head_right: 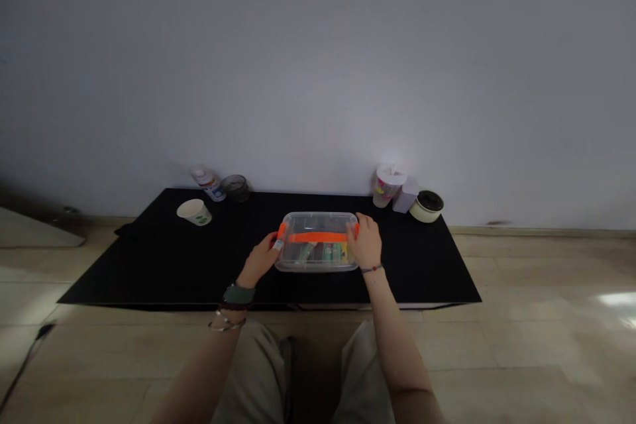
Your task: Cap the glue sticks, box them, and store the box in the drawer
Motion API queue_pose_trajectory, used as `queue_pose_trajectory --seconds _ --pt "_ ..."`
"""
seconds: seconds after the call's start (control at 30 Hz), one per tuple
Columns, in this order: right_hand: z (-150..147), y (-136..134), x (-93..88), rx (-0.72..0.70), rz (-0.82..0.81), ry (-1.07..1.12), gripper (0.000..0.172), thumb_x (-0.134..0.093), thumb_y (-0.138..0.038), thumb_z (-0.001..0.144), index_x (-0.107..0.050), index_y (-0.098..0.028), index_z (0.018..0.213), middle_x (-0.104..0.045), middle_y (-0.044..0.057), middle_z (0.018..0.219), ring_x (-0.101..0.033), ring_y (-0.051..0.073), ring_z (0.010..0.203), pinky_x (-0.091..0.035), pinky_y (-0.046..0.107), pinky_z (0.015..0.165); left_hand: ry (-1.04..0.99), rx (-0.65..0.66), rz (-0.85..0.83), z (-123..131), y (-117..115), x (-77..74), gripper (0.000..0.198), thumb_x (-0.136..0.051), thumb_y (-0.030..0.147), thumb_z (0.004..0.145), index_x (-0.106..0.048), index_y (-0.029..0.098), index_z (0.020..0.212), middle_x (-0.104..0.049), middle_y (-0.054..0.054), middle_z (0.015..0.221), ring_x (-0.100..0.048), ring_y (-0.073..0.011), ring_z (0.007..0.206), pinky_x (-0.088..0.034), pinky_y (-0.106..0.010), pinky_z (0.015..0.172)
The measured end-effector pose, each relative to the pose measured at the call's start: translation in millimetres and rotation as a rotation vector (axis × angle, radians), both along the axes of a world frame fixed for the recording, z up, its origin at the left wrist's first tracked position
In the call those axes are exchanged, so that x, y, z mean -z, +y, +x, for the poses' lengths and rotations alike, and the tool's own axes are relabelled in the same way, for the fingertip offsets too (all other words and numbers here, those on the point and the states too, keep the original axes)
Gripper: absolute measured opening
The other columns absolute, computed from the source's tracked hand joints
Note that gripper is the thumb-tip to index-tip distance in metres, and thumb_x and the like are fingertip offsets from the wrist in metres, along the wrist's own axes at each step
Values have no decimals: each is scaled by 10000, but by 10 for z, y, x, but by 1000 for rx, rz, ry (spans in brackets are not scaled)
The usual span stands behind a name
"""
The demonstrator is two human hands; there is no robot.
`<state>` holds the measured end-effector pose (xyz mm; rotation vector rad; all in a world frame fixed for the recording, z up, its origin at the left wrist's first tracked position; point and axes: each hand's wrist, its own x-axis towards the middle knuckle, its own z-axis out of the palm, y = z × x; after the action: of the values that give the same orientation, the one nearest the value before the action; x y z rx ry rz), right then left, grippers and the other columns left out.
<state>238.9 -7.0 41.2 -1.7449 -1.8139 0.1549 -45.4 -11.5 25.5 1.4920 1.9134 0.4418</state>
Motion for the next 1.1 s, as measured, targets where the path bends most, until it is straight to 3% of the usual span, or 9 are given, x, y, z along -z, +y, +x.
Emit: queue_pose_trajectory --seconds 0.07,0.17,0.37,0.53,0.67,0.93,1.03,1.1 --pt "114 -45 23 118 -162 15 434 -463 -385 984 -581 -102 1292 -684 174 1171 -652 281 1051 -490 367 883 101 10 -23 37 23 -61 469 -397 456 966 -569 217 1332 -715 -144 1176 -670 -337 1091 -494 -391 853" --pt "161 -80 44 93 -353 -24 407 -424 -398 1012 -605 -149 1278 -735 134 1037 -699 264 951 -487 325 817 223 35 -37 103 25 -153 458 -345 439 980 -569 220 1314 -715 -165 1158 -677 -344 1074 -493 -389 829" --pt "180 -85 30 87 -410 8 357 -343 -219 1020 -650 -167 1194 -737 116 1072 -701 235 986 -468 278 827 445 107 -55 193 -17 -306 435 -322 367 985 -560 189 1304 -710 -205 1113 -683 -366 1053 -494 -422 834" --pt "99 -148 8 124 -472 -24 423 -344 -417 1039 -610 -147 1227 -730 146 1040 -697 264 977 -472 308 818 482 118 -43 202 -17 -311 409 -372 322 963 -561 182 1298 -712 -203 1101 -693 -356 1028 -505 -404 810" --pt "4 -120 23 150 -504 -110 410 -319 -375 1047 -578 -116 1232 -720 172 991 -702 280 926 -469 326 788 547 148 -2 213 -57 -302 385 -367 290 960 -586 149 1243 -714 -213 1055 -701 -355 1003 -513 -410 802" --pt "246 -13 219 134 -452 62 384 -285 -230 1024 -652 -138 1093 -710 147 1062 -686 247 954 -478 315 800 529 168 24 221 -98 -320 375 -362 258 953 -607 111 1197 -711 -242 1022 -696 -380 1014 -512 -442 816" --pt "204 -15 180 173 -162 65 358 -363 -244 991 -603 -123 1228 -656 169 1202 -626 260 1062 -476 367 884 436 135 33 163 -56 -265 360 -424 234 915 -621 100 1185 -702 -261 1068 -676 -397 1051 -493 -473 864" --pt "103 2 113 28 33 33 342 -416 -274 984 -616 -127 1219 -645 162 1211 -585 256 1104 -453 386 948 273 86 22 93 -15 -194 358 -442 246 909 -644 100 1165 -702 -260 1102 -663 -394 1085 -477 -483 904"
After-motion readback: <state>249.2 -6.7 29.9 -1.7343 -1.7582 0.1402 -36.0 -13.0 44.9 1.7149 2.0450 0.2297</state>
